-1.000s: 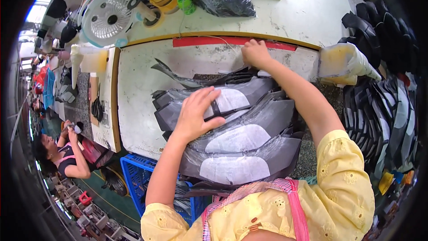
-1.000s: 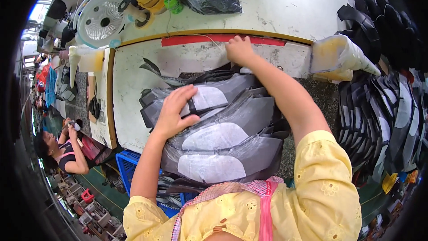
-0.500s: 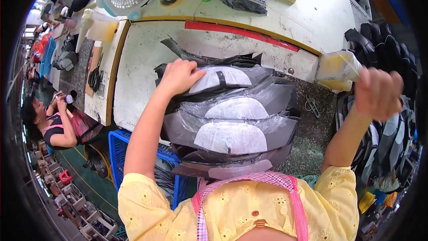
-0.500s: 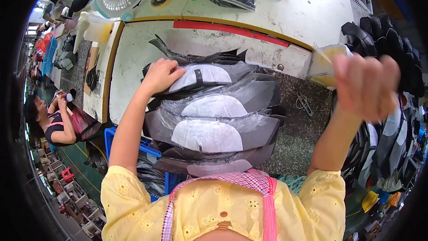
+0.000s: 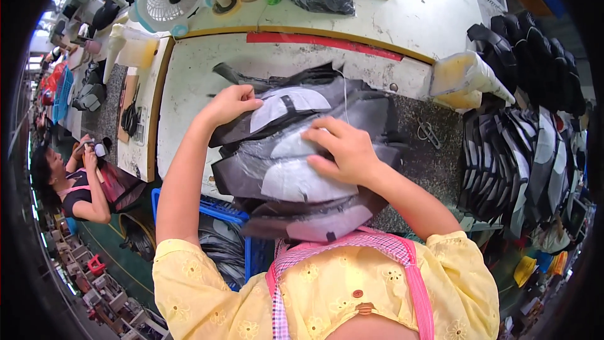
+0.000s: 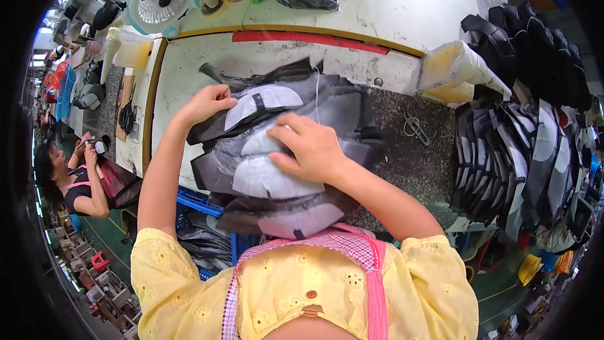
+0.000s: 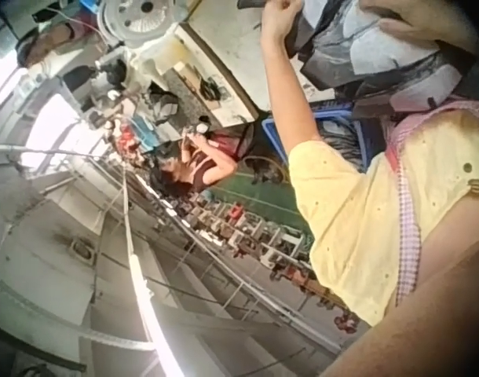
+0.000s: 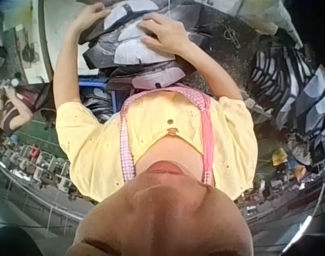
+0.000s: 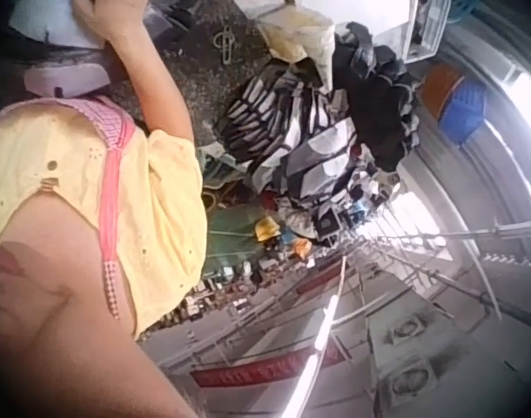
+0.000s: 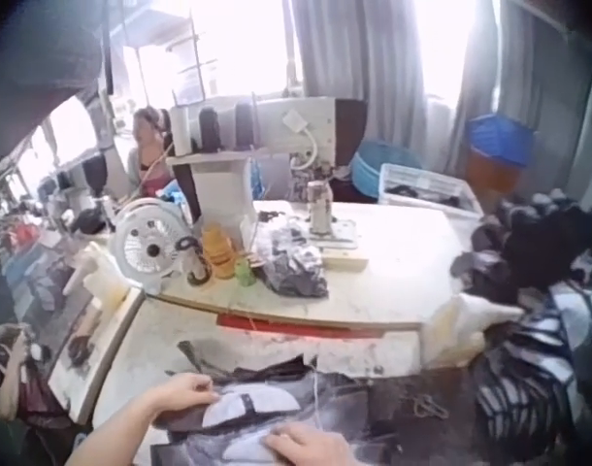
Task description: Trimming excess threads from shoe components using a small hand tool and sorting them.
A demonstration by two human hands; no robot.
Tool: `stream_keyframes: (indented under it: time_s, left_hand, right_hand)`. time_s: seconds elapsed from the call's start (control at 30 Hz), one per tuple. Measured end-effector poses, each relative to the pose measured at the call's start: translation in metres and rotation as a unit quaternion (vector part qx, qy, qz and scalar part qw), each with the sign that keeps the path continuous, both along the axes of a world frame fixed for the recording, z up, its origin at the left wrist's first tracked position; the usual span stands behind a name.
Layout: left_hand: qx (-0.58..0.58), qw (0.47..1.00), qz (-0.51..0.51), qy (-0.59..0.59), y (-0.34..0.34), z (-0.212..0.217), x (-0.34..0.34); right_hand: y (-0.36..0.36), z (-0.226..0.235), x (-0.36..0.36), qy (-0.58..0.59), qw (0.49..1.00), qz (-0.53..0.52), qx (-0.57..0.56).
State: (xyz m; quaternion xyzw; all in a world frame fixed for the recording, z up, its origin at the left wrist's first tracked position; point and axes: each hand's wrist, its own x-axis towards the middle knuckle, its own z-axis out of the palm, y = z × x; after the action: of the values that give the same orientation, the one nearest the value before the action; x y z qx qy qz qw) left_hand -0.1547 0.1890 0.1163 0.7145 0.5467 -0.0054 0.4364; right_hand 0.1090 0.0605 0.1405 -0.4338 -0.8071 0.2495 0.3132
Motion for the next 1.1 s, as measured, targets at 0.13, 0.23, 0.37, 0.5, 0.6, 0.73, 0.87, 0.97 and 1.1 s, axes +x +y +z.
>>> stream_keyframes:
  time_s: [0.13, 0.23, 0.37, 0.5, 0.6, 0.73, 0.87, 0.97, 1.1]
  left_hand:
    - [0.036, 0.996, 0.083, 0.021, -0.021, -0.015, 0.002]
    - [0.411, 0.911, 0.028, -0.016, -0.025, 0.010, 0.007]
    - [0.152, 0.906, -0.029, -0.395, -0.074, 0.113, 0.100]
    - [0.158, 0.925, -0.154, -0.309, -0.119, 0.142, 0.108]
    - [0.152, 0.951, -0.133, -0.234, -0.139, 0.136, 0.096]
    - [0.117, 0.962, -0.030, -0.244, -0.162, 0.122, 0.079]
    - [0.070, 0.933, 0.058, -0.349, -0.174, 0.110, 0.056]
    - [0.002, 0.912, 0.124, -0.390, -0.168, 0.099, 0.038]
    - [0.118, 0.899, 0.180, -0.383, -0.165, 0.101, 0.053]
  right_hand:
    - [0.010, 0.003, 0.002, 0.009, 1.000, 0.003, 0.022]
    - [0.023, 0.020, 0.024, 0.074, 0.994, -0.031, 0.078]
    - [0.007, 0.077, 0.041, 0.088, 0.995, 0.052, 0.021]
    - [-0.019, 0.104, 0.041, 0.078, 0.991, 0.106, -0.012]
    - [-0.033, 0.094, 0.034, 0.135, 0.988, 0.069, -0.039]
    - [-0.038, 0.097, 0.030, 0.249, 0.953, 0.016, -0.171]
    - [-0.031, 0.087, 0.028, 0.126, 0.978, 0.067, -0.150]
    - [-0.027, 0.078, 0.020, 0.116, 0.979, 0.060, -0.157]
    - [-0.020, 0.076, -0.001, 0.132, 0.977, 0.094, -0.138]
